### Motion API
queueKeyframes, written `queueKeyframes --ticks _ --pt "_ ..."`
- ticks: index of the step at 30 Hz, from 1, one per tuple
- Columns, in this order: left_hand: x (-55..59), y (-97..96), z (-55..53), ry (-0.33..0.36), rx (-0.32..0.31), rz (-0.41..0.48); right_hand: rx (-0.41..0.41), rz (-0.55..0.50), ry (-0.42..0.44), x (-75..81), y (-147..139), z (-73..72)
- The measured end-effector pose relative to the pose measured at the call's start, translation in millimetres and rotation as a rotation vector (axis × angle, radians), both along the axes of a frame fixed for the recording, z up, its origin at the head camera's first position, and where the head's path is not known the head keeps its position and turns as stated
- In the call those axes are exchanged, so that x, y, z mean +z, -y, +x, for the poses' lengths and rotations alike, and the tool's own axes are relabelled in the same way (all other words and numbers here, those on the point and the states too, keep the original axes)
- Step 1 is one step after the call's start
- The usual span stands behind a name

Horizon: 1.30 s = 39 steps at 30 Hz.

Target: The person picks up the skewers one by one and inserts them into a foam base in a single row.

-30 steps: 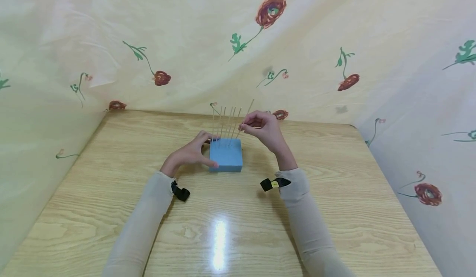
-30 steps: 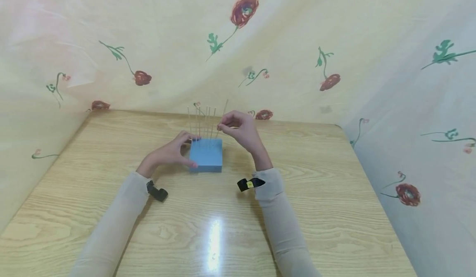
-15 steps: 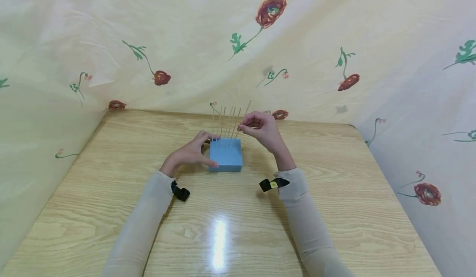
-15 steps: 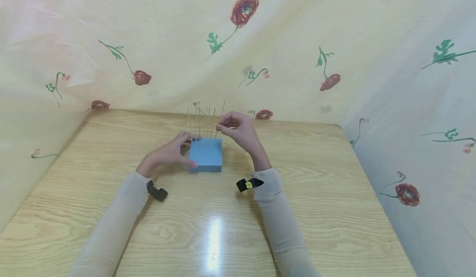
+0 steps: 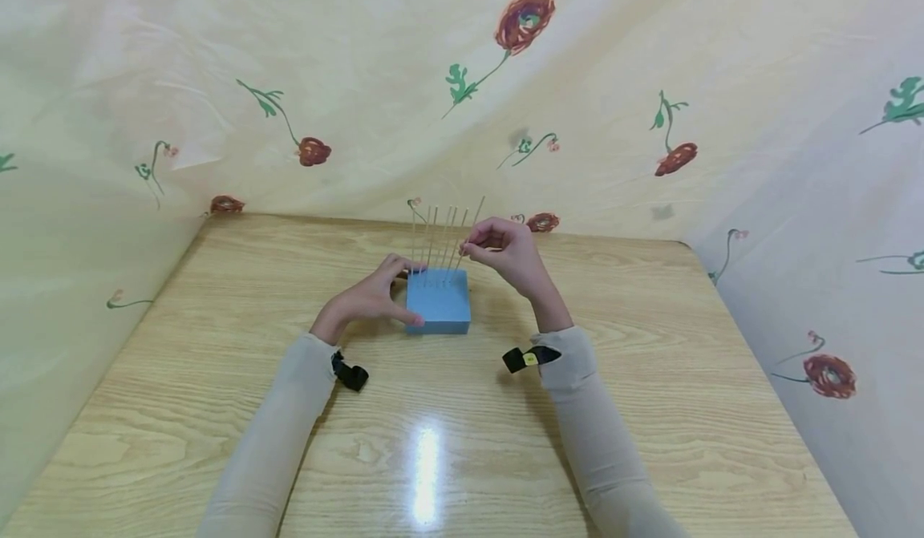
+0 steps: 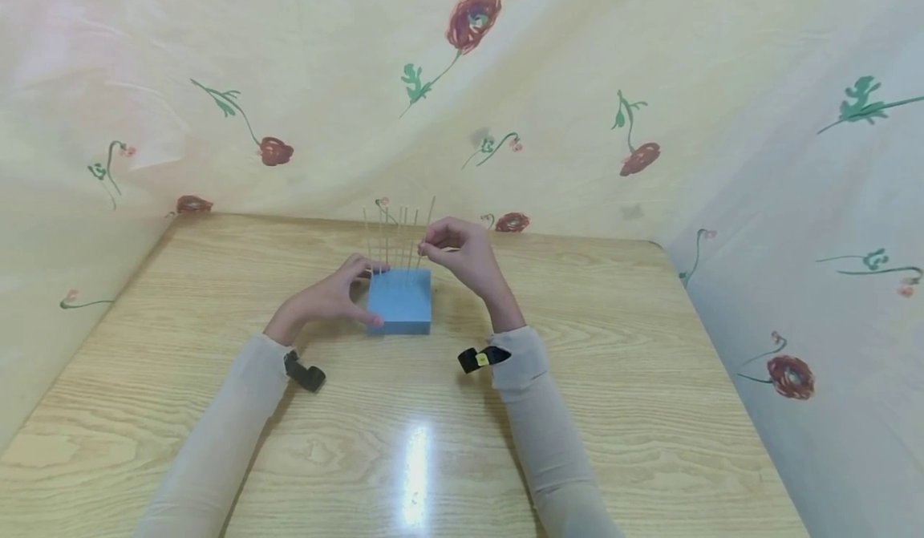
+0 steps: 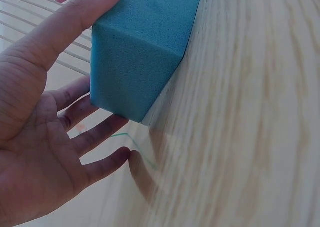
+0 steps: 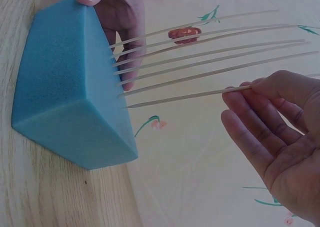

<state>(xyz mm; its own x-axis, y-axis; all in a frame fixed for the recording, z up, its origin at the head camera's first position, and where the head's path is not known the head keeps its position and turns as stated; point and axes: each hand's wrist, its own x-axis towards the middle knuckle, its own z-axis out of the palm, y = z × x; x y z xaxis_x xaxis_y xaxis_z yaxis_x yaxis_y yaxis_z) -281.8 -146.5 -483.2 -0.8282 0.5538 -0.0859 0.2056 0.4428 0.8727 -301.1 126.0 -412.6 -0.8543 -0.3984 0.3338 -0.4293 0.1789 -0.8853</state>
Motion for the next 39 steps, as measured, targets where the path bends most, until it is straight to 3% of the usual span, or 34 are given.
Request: queueKeyframes --ticks 30,39 --pt "-0.6 0.7 -1.8 0.004 -0.001 0.001 -0.014 0.056 -0.025 0.9 2.9 0.1" --pt "-1.8 1.4 -3.4 0.013 0.001 0.0 -0.019 0.069 0.003 3.6 4.4 1.2"
